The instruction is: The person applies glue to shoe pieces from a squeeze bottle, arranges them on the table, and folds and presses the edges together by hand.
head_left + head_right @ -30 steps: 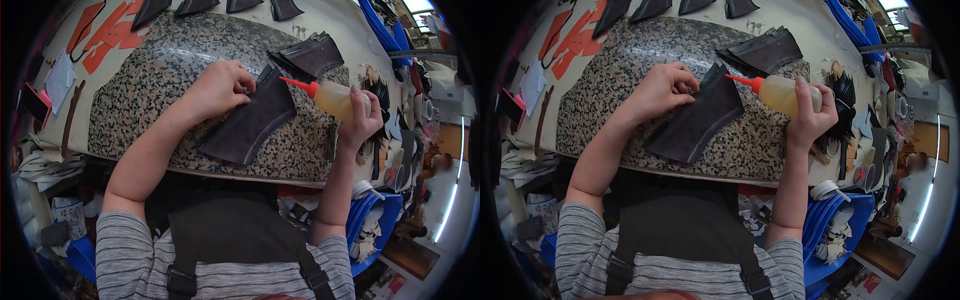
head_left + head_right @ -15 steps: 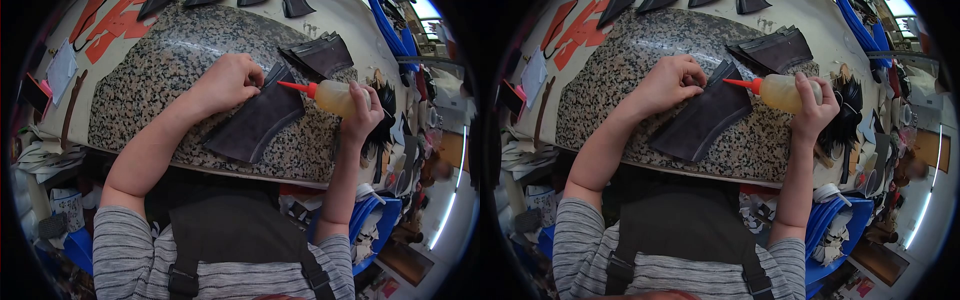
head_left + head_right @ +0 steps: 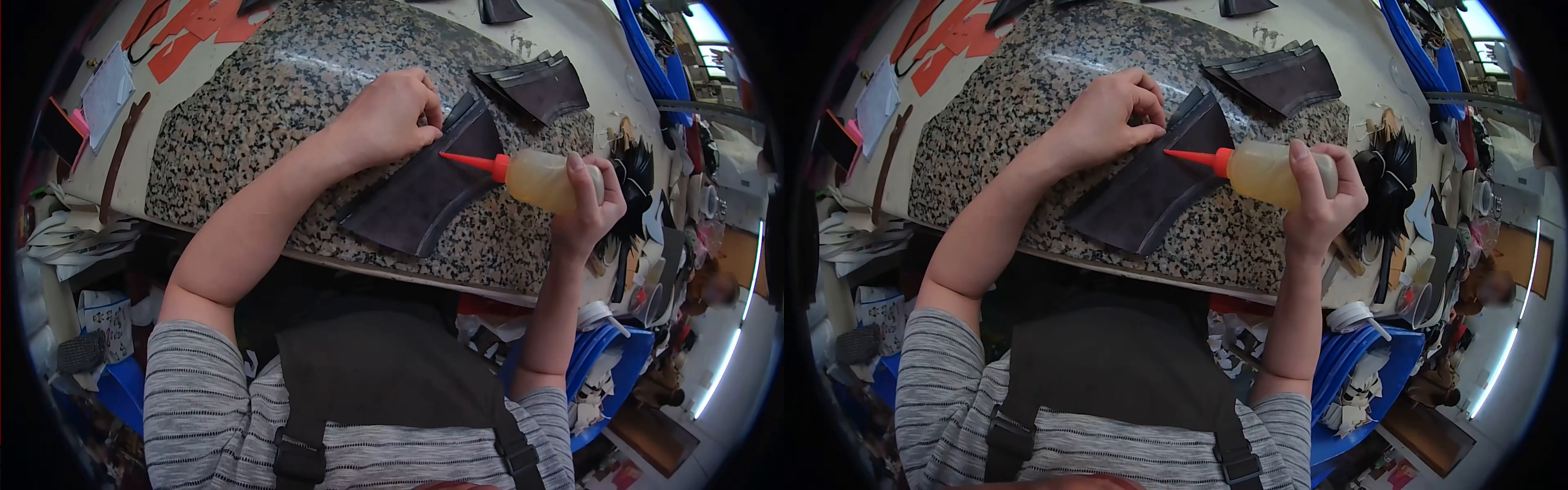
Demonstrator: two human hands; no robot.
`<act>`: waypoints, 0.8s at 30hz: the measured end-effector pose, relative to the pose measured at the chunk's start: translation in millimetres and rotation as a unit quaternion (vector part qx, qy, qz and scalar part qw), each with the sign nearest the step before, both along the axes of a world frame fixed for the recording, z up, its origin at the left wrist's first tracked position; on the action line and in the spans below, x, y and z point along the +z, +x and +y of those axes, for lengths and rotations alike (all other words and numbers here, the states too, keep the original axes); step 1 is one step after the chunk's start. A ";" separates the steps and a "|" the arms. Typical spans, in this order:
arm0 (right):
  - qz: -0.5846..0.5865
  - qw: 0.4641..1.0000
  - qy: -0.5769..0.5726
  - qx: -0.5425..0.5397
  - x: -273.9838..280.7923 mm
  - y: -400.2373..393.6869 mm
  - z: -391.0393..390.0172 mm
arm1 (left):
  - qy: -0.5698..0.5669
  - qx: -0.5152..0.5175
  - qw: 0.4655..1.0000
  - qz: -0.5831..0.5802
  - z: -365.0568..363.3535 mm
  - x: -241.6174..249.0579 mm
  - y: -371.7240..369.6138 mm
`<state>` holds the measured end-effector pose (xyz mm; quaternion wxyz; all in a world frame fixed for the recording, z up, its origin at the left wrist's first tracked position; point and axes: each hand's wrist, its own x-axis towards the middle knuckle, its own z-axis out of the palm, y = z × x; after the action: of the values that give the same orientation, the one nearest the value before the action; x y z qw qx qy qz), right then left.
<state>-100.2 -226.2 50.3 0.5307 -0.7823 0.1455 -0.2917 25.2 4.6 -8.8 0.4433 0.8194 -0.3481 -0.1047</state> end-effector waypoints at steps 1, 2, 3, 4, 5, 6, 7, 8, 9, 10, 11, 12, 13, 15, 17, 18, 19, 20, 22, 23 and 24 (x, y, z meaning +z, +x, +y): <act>0.004 1.000 -0.006 0.001 0.3 -2.8 4.2 | 0.000 0.000 1.000 -0.003 -0.3 -1.0 0.3; 0.005 1.000 -0.001 0.004 0.1 -5.5 7.4 | 0.001 0.001 1.000 -0.006 -0.5 -1.9 0.3; 0.006 1.000 0.004 0.007 -0.3 -8.1 10.4 | 0.002 0.000 1.000 -0.008 -0.6 -2.2 0.1; 0.007 1.000 0.010 0.010 -0.6 -10.1 13.1 | 0.002 -0.001 1.000 -0.009 -0.7 -2.1 -0.1; 0.003 1.000 0.008 0.009 -0.8 -11.5 16.1 | 0.002 -0.001 1.000 -0.011 -0.6 -2.1 -0.5; -0.001 1.000 0.006 0.008 -0.8 -12.6 19.2 | 0.003 -0.003 1.000 -0.013 -0.4 -2.3 -1.0; -0.005 1.000 0.004 0.007 -0.8 -13.8 21.4 | 0.004 -0.005 1.000 -0.015 -0.1 -2.4 -1.3; -0.002 1.000 0.006 0.009 -0.8 -15.7 22.9 | 0.005 -0.006 1.000 -0.017 0.1 -2.4 -1.6; 0.001 1.000 0.009 0.012 -0.9 -17.7 24.5 | 0.012 -0.007 1.000 -0.021 0.3 -2.1 -1.9; 0.003 1.000 0.011 0.015 -1.0 -19.6 26.3 | 0.019 -0.008 0.999 -0.025 0.1 -1.5 -1.9; 0.006 1.000 0.016 0.018 -0.7 -21.6 28.8 | 0.027 -0.009 0.999 -0.029 -0.1 -1.1 -1.7; 0.009 1.000 0.020 0.021 -0.4 -24.1 32.1 | 0.025 -0.008 0.999 -0.027 0.0 -1.7 -1.7; 0.012 0.999 0.025 0.024 -0.6 -26.7 35.4 | 0.024 -0.008 0.999 -0.024 0.1 -2.4 -1.8; 0.013 0.999 0.018 0.034 -2.2 -32.0 42.5 | 0.022 -0.007 0.999 -0.025 0.0 -2.9 -2.4; 0.015 0.999 0.012 0.045 -3.8 -36.0 48.0 | 0.022 -0.003 0.999 -0.030 0.1 -2.5 -3.7; 0.011 0.999 0.005 0.042 -4.3 -36.7 49.0 | 0.021 -0.003 0.999 -0.033 -0.1 -2.8 -3.8; 0.008 0.999 -0.002 0.040 -4.8 -37.2 49.9 | 0.021 -0.003 0.999 -0.037 -0.3 -3.3 -3.7; 0.005 0.999 -0.009 0.039 -5.4 -37.7 51.2 | 0.021 -0.003 0.999 -0.040 -0.1 -3.7 -4.0; 0.014 1.000 0.005 0.028 -3.6 -37.4 54.4 | 0.024 -0.002 0.999 -0.044 -0.2 -4.0 -4.5; 0.018 1.000 0.011 0.022 -2.7 -37.8 55.6 | 0.025 -0.002 0.999 -0.046 -0.4 -4.0 -4.9; 0.021 0.999 0.005 0.036 -3.4 -39.2 55.7 | 0.028 -0.002 0.999 -0.042 -0.4 -2.9 -5.3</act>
<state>-139.4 -170.5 46.9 0.5414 -0.7905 0.1298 -0.2554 19.9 4.2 -11.7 0.4050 0.8345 -0.3649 -0.0803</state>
